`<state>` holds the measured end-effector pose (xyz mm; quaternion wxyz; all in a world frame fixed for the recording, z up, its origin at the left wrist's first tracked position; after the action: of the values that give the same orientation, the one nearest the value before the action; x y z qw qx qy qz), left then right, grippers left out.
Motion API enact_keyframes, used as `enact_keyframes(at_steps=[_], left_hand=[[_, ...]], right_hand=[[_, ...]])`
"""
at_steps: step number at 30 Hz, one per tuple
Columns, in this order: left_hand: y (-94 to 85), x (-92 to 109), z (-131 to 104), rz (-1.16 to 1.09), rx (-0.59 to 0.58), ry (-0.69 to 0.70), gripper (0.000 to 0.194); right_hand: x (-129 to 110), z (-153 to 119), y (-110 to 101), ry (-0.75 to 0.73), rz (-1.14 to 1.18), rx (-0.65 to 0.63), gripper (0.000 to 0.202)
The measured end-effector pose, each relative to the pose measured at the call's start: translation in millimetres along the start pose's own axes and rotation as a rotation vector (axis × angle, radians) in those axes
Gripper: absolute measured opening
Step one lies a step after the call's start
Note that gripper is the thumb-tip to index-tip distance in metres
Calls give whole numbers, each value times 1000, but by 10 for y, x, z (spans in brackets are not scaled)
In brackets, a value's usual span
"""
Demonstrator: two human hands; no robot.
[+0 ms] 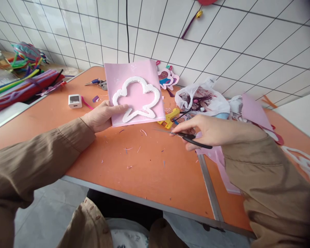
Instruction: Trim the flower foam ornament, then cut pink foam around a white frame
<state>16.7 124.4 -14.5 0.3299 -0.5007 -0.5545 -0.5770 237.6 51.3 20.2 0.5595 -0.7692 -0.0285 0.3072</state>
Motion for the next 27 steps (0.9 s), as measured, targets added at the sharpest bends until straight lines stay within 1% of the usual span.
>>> enact_keyframes(at_steps=[2,4,8,12,14,15,17,18,19,21,22,23,24,25,27], left_hand=[[2,14,5,-1,0,20,34],[7,14,8,-2,-1,27,32],[7,-28,6,0,5,3,31],[5,-95,-4,1,-1,-41,29],[11,-121,-7,-5,-10,-52,27],[18,-133,-8,-8,-16,-58,27],[40,-160,-13,-16,-31,-74,27],[54,-174,-17,-21,-39,-85,28],[71,-186,-23,-30,-45,-95,30],[101,-200,-37,-54,-52,-107,35],[111,-205,-45,-65,-50,-109,36],[119,-211,-52,-73,-47,-111,37],[127,-222,-60,-77,-47,-113,37],[135,-235,-68,-80,-51,-115,37],[156,-263,-83,-80,-71,-112,35]], right_hand=[[-5,27,60,50,-111,14,54],[-67,62,106,80,-210,76,47],[-331,95,316,11,-323,86,31],[-573,91,435,-97,-459,129,14],[-652,92,477,-139,-503,144,13],[-663,97,493,-136,-509,144,14],[-643,106,513,-98,-465,126,10],[-629,108,519,-81,-410,110,5],[-622,106,525,-73,-340,90,5],[-642,90,534,-101,-207,47,12],[-661,80,530,-127,-166,37,13],[-685,74,511,-157,-136,53,12],[-719,75,466,-192,-109,111,13],[-759,78,384,-230,-87,222,15],[-858,47,185,-322,-75,533,20]])
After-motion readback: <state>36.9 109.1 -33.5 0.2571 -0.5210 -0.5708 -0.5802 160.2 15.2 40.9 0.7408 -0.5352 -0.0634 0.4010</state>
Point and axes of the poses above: each hand's wrist, its own z-axis towards the middle knuckle, its own y-axis out of the palm, x = y × z, the point moved 9 cm from there along z, towards the middle knuckle, and after that the axes turned 12 degrees about x, right-handed, at the moved point
